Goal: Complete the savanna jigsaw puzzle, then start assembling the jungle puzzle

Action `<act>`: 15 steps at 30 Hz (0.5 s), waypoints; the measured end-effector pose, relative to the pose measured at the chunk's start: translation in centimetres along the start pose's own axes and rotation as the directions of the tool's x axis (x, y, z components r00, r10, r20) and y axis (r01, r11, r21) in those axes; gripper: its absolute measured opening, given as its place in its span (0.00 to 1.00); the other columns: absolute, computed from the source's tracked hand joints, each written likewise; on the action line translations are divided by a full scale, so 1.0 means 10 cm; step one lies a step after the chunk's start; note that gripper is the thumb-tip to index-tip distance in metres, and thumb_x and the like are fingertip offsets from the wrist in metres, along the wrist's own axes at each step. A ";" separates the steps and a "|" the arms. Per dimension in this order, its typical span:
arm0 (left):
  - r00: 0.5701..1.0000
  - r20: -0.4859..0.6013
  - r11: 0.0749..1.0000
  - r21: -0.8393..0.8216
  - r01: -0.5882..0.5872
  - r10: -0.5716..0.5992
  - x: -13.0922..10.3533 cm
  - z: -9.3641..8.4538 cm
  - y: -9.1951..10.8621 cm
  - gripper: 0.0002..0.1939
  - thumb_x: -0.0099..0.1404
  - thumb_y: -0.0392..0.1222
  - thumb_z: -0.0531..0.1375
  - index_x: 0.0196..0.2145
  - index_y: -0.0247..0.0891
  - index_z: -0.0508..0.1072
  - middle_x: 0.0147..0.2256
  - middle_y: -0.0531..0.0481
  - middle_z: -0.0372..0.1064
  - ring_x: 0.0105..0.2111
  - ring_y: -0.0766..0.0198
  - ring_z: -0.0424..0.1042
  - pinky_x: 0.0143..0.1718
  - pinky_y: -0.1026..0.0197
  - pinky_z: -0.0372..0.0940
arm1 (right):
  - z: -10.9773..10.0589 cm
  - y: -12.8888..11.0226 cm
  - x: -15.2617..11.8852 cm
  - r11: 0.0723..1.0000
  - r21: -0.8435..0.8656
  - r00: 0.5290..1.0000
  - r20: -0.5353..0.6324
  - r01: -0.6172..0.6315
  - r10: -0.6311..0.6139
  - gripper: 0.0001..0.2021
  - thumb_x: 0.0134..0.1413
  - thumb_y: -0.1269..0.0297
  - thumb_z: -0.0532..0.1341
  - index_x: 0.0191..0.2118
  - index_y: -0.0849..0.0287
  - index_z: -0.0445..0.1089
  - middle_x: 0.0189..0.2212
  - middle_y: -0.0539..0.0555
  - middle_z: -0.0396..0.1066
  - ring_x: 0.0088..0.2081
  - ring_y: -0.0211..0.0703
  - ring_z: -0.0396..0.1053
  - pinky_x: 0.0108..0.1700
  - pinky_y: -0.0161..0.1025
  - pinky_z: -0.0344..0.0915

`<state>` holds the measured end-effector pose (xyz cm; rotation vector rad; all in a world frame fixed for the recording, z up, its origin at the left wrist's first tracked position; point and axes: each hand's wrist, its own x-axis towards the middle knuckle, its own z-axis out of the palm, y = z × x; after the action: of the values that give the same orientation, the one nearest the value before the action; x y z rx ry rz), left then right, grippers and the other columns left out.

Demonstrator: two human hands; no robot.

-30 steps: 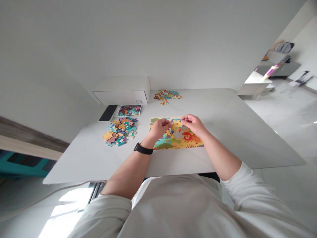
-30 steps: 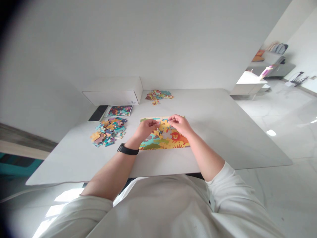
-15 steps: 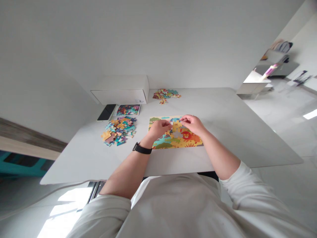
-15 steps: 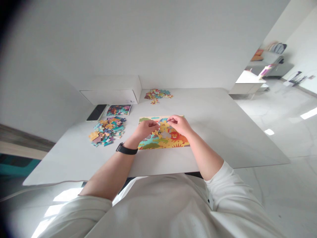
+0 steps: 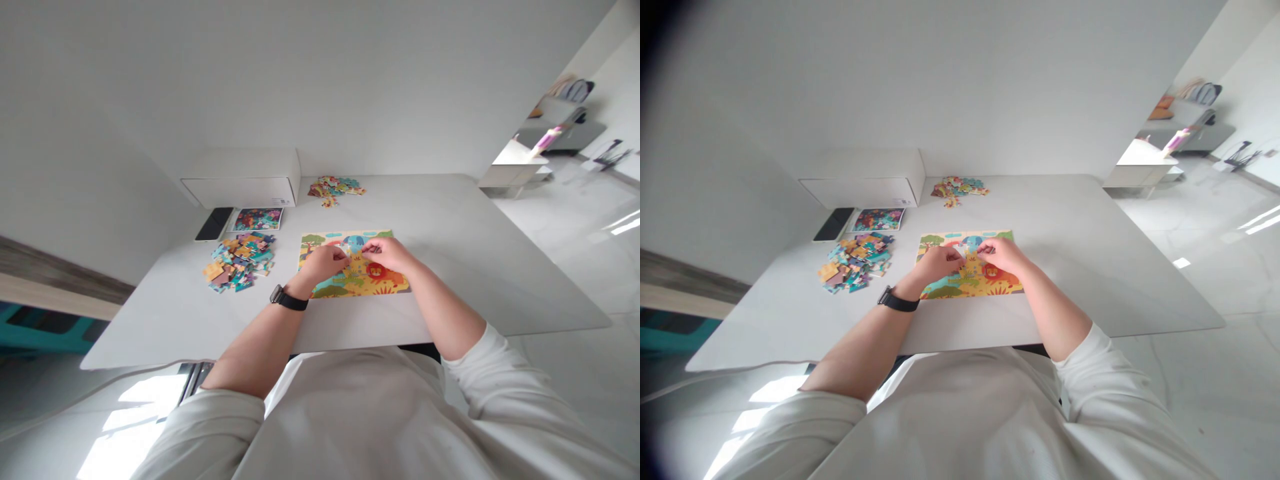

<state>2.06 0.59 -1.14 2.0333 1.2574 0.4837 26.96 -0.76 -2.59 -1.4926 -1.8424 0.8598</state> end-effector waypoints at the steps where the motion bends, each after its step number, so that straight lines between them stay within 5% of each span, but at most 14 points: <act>1: 1.000 -0.005 0.999 0.037 -0.009 0.009 0.00 0.00 0.00 0.12 0.66 0.49 0.63 0.32 0.39 0.82 0.28 0.50 0.80 0.28 0.62 0.75 0.32 0.61 0.63 | 0.00 0.00 0.00 1.000 -0.014 1.000 0.009 -0.003 0.003 0.06 0.59 0.64 0.71 0.41 0.56 0.83 0.35 0.52 0.82 0.35 0.42 0.77 0.39 0.37 0.70; 15: 1.000 0.010 0.972 0.232 -0.020 0.018 0.00 0.04 0.03 0.11 0.69 0.46 0.64 0.40 0.41 0.86 0.36 0.50 0.83 0.34 0.60 0.77 0.34 0.61 0.63 | 0.02 -0.05 -0.04 0.981 -0.194 0.999 0.039 -0.017 0.025 0.05 0.60 0.65 0.73 0.43 0.53 0.84 0.38 0.52 0.85 0.37 0.43 0.80 0.42 0.38 0.72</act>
<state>2.47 0.32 -1.15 2.2401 1.3442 0.3504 26.56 -1.22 -2.33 -1.6252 -1.9921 0.7432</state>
